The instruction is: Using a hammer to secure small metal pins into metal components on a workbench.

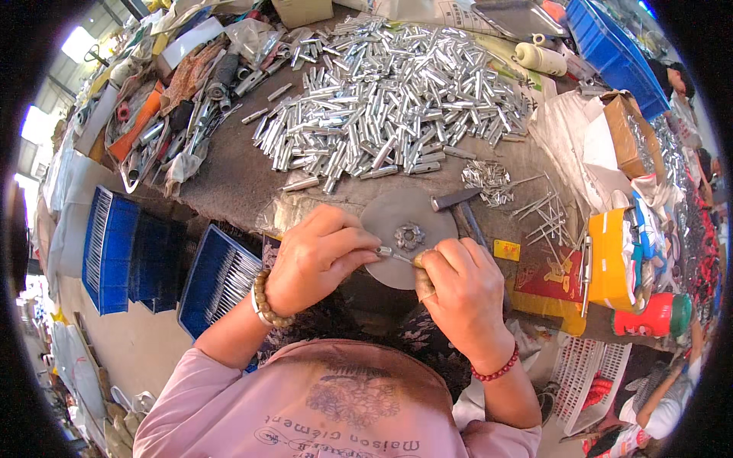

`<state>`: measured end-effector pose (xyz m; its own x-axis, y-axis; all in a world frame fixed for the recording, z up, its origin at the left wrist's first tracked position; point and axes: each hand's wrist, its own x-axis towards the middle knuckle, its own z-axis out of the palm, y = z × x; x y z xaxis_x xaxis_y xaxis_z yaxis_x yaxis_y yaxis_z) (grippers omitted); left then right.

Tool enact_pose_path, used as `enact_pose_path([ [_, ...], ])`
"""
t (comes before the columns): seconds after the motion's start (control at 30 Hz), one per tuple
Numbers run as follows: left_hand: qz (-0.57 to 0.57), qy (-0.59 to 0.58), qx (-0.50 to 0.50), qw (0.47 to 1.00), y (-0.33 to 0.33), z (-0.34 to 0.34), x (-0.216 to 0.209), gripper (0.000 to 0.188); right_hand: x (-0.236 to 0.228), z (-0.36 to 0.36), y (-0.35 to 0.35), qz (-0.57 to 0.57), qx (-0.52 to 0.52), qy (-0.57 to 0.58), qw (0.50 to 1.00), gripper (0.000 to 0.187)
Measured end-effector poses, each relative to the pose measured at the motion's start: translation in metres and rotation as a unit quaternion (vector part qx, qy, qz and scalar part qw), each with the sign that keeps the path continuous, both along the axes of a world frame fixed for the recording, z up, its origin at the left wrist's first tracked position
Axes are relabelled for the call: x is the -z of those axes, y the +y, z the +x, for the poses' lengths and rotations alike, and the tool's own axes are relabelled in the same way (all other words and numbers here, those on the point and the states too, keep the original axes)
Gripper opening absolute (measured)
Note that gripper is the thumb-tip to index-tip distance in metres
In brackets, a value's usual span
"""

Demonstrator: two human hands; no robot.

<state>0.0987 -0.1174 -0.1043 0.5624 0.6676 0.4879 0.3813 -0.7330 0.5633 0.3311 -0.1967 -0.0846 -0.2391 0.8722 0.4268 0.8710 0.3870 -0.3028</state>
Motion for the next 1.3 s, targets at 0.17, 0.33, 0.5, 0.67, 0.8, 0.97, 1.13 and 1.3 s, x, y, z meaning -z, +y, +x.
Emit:
enact_pose_path([
  [0.17, -0.003, -0.001, -0.003, 1.000, -0.003, 0.005, -0.001, 0.023, 0.002, 0.003, -0.002, 0.015, 0.010, 0.017, 1.000, 0.018],
  [0.33, -0.005, 0.013, -0.018, 1.000, 0.003, 0.007, 0.000, 0.022, 0.001, 0.003, 0.006, 0.017, 0.002, 0.015, 1.000, 0.018],
  [0.5, 0.003, 0.023, 0.020, 1.000, 0.008, 0.004, 0.005, 0.023, 0.002, 0.002, 0.011, 0.016, -0.002, 0.014, 1.000, 0.017],
  [0.67, 0.003, -0.009, 0.014, 1.000, 0.006, 0.003, 0.011, 0.026, 0.003, 0.003, 0.012, 0.023, -0.016, 0.010, 1.000, 0.018],
  [0.8, 0.005, -0.009, 0.015, 1.000, 0.005, 0.002, 0.011, 0.026, 0.000, 0.004, 0.013, 0.021, -0.026, 0.010, 0.999, 0.020],
  [0.97, 0.003, -0.013, 0.018, 1.000, 0.004, 0.002, 0.011, 0.025, -0.004, 0.005, 0.014, 0.005, -0.047, -0.003, 0.999, 0.021],
  [1.13, 0.004, -0.008, 0.018, 1.000, 0.004, 0.002, 0.010, 0.024, -0.006, 0.008, 0.019, -0.013, -0.063, -0.004, 0.998, 0.020],
  [1.3, 0.006, 0.032, 0.020, 0.999, 0.003, 0.007, 0.007, 0.024, -0.006, 0.011, 0.024, -0.039, -0.079, 0.018, 0.996, 0.017],
])
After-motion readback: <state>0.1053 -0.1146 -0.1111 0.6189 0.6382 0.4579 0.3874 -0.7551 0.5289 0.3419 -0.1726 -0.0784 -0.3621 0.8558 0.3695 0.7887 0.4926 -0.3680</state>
